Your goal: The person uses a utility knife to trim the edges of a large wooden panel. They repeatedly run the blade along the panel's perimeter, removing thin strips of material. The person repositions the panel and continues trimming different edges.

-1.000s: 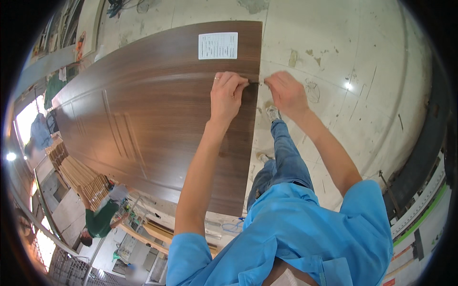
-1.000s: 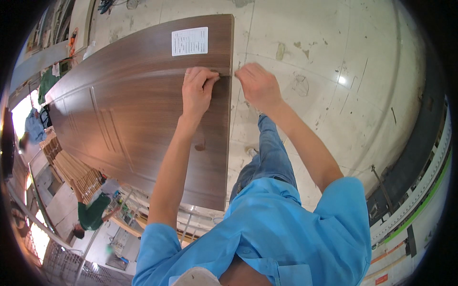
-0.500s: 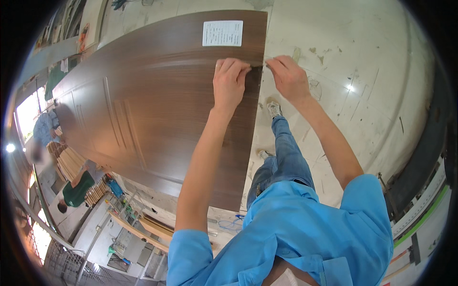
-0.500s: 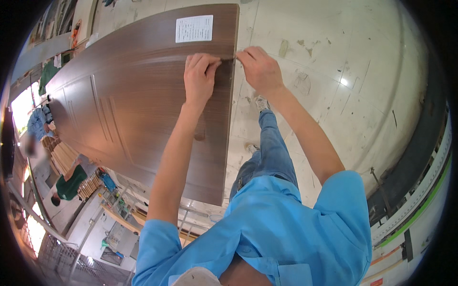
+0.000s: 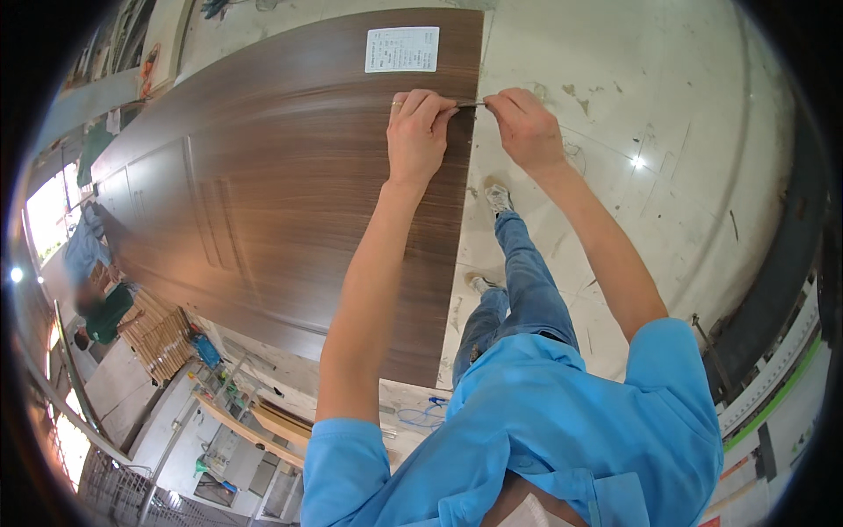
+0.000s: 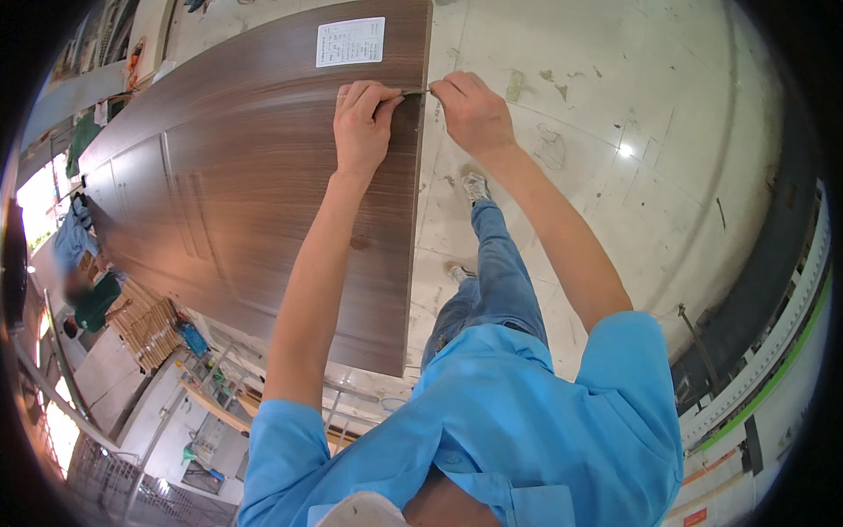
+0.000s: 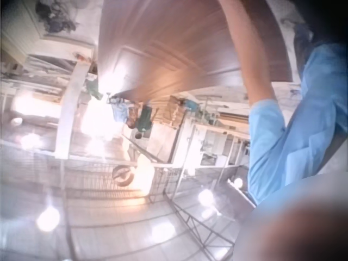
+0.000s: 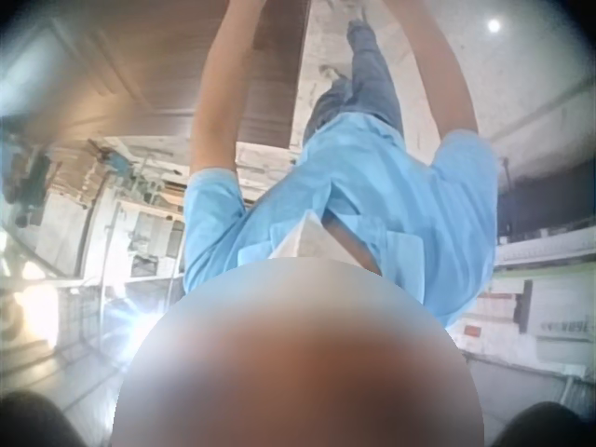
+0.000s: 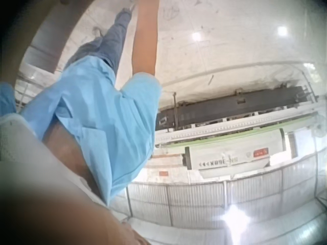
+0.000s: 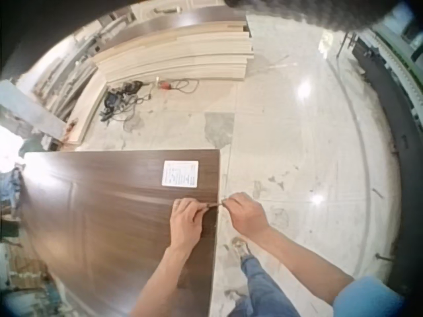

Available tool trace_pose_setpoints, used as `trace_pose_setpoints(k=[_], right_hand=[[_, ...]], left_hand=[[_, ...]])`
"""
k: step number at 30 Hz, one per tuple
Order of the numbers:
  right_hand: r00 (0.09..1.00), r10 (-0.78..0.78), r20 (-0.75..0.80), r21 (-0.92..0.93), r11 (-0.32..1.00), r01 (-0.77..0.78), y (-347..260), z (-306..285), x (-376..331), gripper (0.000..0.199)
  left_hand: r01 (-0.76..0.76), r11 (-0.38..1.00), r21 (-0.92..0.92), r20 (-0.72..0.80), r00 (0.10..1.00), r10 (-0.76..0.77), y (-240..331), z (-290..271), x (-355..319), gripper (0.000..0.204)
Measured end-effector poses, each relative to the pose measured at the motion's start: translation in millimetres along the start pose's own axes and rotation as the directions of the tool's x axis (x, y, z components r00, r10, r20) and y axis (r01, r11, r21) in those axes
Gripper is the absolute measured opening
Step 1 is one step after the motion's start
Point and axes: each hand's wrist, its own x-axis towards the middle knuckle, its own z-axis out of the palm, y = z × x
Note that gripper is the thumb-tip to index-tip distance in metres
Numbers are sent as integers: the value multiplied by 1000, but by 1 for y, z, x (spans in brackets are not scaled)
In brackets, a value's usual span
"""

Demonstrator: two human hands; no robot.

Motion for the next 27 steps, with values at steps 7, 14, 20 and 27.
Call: trace_pose_setpoints(k=[7,14,20,27], right_hand=[[999,-41,-1,15,999,41,-5,-6,-6,21],[995,-99,-28,22,995,100,-13,3,-27,27],[996,-4,88,35,999,0,-45,0,-68,28],[996,-50,78,50,998,46,-81,0,-111,29]], left_hand=[[-9,1000,-6,2,1000,9,8,-6,-13,10],[3,1000,-16,11,1000,-3,3,-10,-35,12],[71,997,-36,17,997,-70,17,-26,-88,14],[82,996,-42,7,997,-81,29,-43,-145,12]])
